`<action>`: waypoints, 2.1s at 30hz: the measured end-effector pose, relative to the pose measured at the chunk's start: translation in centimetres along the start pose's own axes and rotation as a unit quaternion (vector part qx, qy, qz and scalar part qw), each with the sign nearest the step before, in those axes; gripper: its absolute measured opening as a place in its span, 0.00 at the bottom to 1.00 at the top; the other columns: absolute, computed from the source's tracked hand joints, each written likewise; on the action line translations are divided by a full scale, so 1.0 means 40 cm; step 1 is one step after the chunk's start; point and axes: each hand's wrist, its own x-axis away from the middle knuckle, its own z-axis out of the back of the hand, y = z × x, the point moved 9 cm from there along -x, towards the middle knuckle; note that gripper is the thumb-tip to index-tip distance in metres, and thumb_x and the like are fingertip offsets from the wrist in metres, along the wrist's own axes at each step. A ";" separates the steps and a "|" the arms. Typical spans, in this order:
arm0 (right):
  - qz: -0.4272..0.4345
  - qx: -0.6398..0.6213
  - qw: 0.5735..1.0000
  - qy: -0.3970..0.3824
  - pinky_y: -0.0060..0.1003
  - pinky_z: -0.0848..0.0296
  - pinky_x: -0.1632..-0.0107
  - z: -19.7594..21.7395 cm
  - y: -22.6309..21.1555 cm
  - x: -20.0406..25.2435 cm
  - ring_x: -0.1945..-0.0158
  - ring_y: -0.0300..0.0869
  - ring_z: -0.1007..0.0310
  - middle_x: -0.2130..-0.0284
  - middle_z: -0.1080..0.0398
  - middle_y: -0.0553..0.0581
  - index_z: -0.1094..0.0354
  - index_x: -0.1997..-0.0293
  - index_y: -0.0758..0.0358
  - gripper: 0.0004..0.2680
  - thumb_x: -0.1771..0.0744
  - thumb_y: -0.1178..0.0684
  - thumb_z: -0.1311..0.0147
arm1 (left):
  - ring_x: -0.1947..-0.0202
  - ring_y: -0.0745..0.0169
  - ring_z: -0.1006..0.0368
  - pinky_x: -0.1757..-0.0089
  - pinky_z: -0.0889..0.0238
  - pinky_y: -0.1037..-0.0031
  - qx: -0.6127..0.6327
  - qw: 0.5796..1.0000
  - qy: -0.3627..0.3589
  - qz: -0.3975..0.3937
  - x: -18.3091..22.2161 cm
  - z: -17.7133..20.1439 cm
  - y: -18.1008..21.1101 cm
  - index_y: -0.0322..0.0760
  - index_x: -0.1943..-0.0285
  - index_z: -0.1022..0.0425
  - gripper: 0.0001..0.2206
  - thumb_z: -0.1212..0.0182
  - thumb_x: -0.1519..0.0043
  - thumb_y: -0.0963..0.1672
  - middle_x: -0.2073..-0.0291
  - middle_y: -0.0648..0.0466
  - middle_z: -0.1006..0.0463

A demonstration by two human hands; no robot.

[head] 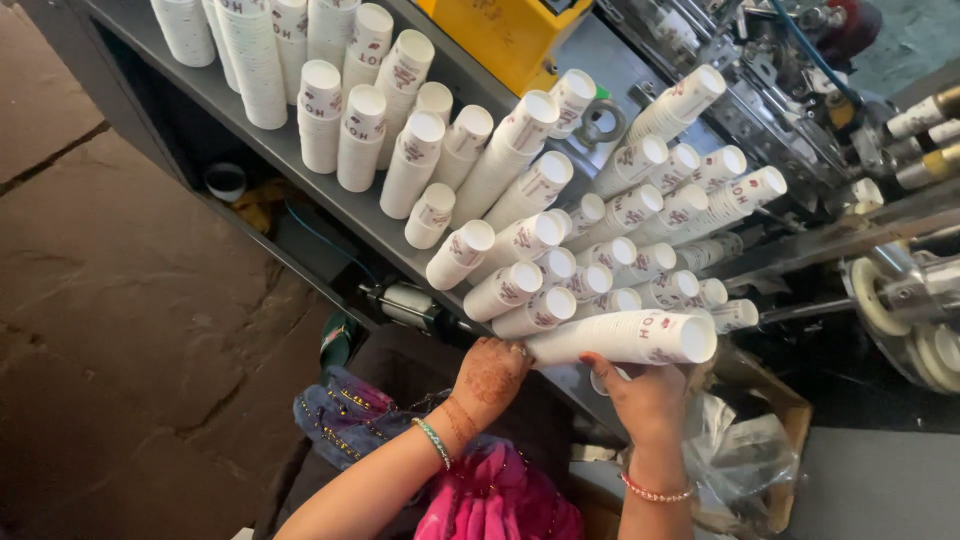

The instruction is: The recorder is seen organizing and stacking printed paper cups at a manufacturing machine and packing small parts into plastic bags.

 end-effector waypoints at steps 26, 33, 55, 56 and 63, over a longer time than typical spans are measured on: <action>0.031 -0.113 0.993 0.017 0.39 0.25 0.52 -0.059 0.051 0.011 0.58 0.44 0.20 0.61 0.21 0.58 0.26 0.54 0.70 0.14 0.39 0.54 0.31 | 0.66 0.47 0.19 0.57 0.28 0.60 0.297 0.899 -0.191 0.260 -0.036 -0.009 -0.010 0.39 0.64 0.18 0.21 0.50 0.41 0.55 0.77 0.48 0.18; 0.265 -0.038 0.958 0.107 0.42 0.27 0.45 0.087 -0.112 0.048 0.52 0.45 0.23 0.56 0.23 0.58 0.28 0.49 0.67 0.12 0.36 0.55 0.35 | 0.65 0.37 0.22 0.59 0.30 0.52 0.227 0.937 -0.113 0.239 -0.030 -0.019 -0.008 0.38 0.66 0.17 0.21 0.48 0.38 0.54 0.70 0.42 0.20; 0.128 0.009 0.990 0.063 0.41 0.27 0.46 -0.061 0.145 0.141 0.54 0.44 0.21 0.59 0.20 0.55 0.23 0.56 0.60 0.15 0.43 0.50 0.30 | 0.73 0.46 0.21 0.71 0.29 0.58 0.021 0.998 -0.047 0.030 -0.029 -0.158 -0.018 0.41 0.69 0.22 0.07 0.44 0.41 0.42 0.75 0.46 0.20; 0.088 -0.004 0.995 0.047 0.42 0.26 0.47 -0.114 0.174 0.131 0.55 0.46 0.21 0.61 0.20 0.56 0.23 0.57 0.61 0.16 0.43 0.48 0.29 | 0.73 0.46 0.21 0.70 0.29 0.57 0.015 0.998 -0.059 0.026 -0.013 -0.150 -0.036 0.41 0.70 0.22 0.07 0.44 0.40 0.42 0.75 0.46 0.20; 0.009 -0.117 0.993 -0.004 0.45 0.22 0.54 -0.266 0.148 0.053 0.60 0.50 0.17 0.62 0.20 0.60 0.25 0.56 0.63 0.17 0.41 0.42 0.32 | 0.71 0.42 0.22 0.67 0.30 0.55 0.102 0.984 0.017 0.148 0.019 0.082 -0.105 0.36 0.70 0.21 0.07 0.41 0.41 0.44 0.74 0.45 0.20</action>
